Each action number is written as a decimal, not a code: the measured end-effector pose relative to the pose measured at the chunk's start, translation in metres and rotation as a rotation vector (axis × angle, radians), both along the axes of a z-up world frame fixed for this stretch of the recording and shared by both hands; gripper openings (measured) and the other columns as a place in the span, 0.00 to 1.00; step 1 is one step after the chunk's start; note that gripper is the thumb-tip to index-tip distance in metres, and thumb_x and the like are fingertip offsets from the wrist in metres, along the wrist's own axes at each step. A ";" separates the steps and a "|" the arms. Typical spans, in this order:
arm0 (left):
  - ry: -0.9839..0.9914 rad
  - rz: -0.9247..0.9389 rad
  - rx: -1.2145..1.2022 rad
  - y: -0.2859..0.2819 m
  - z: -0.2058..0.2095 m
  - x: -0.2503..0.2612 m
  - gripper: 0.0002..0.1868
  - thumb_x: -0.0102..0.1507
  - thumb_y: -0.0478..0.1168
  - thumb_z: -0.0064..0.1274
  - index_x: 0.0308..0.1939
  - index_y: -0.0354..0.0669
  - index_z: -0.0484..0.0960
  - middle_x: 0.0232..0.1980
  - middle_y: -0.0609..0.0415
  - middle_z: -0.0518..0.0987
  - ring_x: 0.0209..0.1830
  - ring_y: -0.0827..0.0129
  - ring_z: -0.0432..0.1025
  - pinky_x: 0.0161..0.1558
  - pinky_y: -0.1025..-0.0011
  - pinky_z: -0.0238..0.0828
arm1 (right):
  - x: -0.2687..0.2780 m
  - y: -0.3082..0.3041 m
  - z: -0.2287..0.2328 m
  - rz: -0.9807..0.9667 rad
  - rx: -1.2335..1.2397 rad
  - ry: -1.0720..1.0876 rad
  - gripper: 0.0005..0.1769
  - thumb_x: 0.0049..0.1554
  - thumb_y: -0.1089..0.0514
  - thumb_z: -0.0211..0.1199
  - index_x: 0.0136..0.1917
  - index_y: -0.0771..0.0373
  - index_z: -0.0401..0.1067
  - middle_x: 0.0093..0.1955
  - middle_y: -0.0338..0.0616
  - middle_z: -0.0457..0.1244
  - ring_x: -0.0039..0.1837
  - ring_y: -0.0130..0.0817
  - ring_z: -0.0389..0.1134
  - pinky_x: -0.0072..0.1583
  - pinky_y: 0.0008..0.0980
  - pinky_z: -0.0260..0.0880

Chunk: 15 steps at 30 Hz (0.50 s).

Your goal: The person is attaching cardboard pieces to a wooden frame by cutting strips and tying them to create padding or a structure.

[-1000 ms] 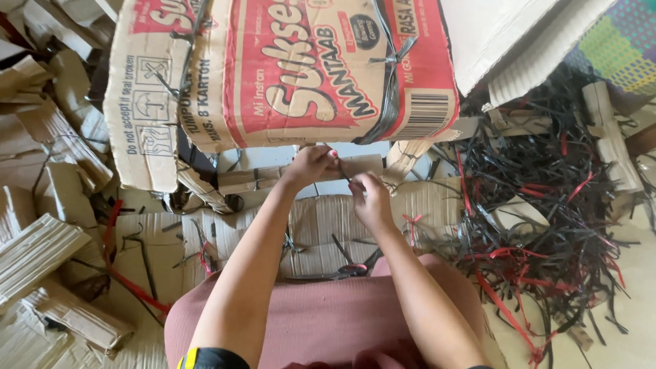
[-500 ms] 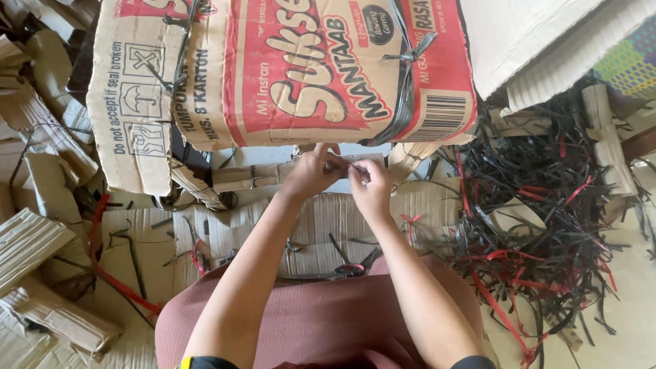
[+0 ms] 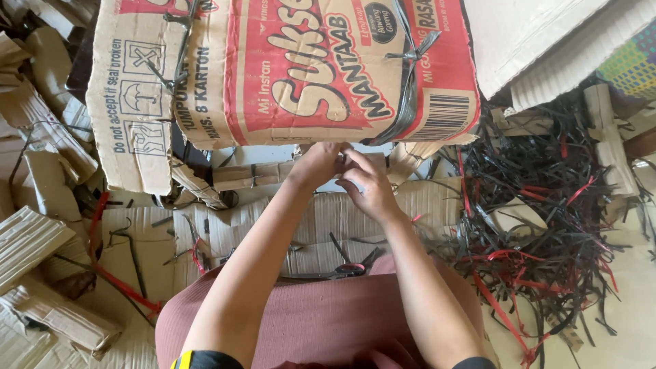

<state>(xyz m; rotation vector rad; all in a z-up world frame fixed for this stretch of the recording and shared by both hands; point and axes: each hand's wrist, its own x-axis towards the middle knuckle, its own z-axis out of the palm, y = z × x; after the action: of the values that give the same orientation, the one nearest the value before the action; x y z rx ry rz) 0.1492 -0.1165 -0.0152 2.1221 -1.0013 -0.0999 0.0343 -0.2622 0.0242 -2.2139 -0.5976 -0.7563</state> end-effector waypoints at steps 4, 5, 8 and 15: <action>-0.182 -0.007 0.249 0.004 -0.060 0.017 0.24 0.61 0.40 0.64 0.58 0.38 0.72 0.39 0.50 0.81 0.40 0.58 0.81 0.46 0.64 0.81 | 0.006 0.002 -0.012 -0.064 0.149 0.076 0.07 0.54 0.65 0.73 0.40 0.56 0.77 0.45 0.38 0.72 0.45 0.41 0.75 0.44 0.30 0.75; -0.041 0.000 0.117 0.006 -0.040 0.007 0.24 0.62 0.38 0.63 0.56 0.39 0.68 0.39 0.49 0.84 0.41 0.57 0.82 0.44 0.62 0.82 | 0.010 -0.006 -0.029 -0.186 0.234 0.071 0.07 0.54 0.66 0.74 0.41 0.59 0.76 0.41 0.41 0.71 0.42 0.40 0.74 0.42 0.29 0.74; 0.012 0.012 -0.025 0.005 -0.011 -0.019 0.25 0.62 0.35 0.59 0.56 0.41 0.61 0.41 0.49 0.86 0.43 0.57 0.82 0.42 0.61 0.82 | 0.014 -0.005 -0.039 -0.383 0.426 0.149 0.08 0.53 0.67 0.74 0.42 0.63 0.76 0.36 0.46 0.71 0.36 0.36 0.73 0.38 0.28 0.72; 0.106 0.002 -0.249 0.012 -0.017 -0.032 0.28 0.61 0.27 0.55 0.61 0.46 0.60 0.44 0.49 0.83 0.40 0.56 0.82 0.43 0.61 0.80 | 0.015 0.011 -0.042 -0.389 0.408 0.140 0.06 0.55 0.69 0.68 0.39 0.61 0.81 0.29 0.46 0.69 0.33 0.38 0.73 0.37 0.30 0.72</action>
<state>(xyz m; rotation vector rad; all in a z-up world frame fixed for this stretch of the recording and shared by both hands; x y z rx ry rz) 0.1177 -0.1042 -0.0320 1.8718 -0.8997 -0.0818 0.0496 -0.2513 -0.0179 -1.9927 0.0638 -0.8221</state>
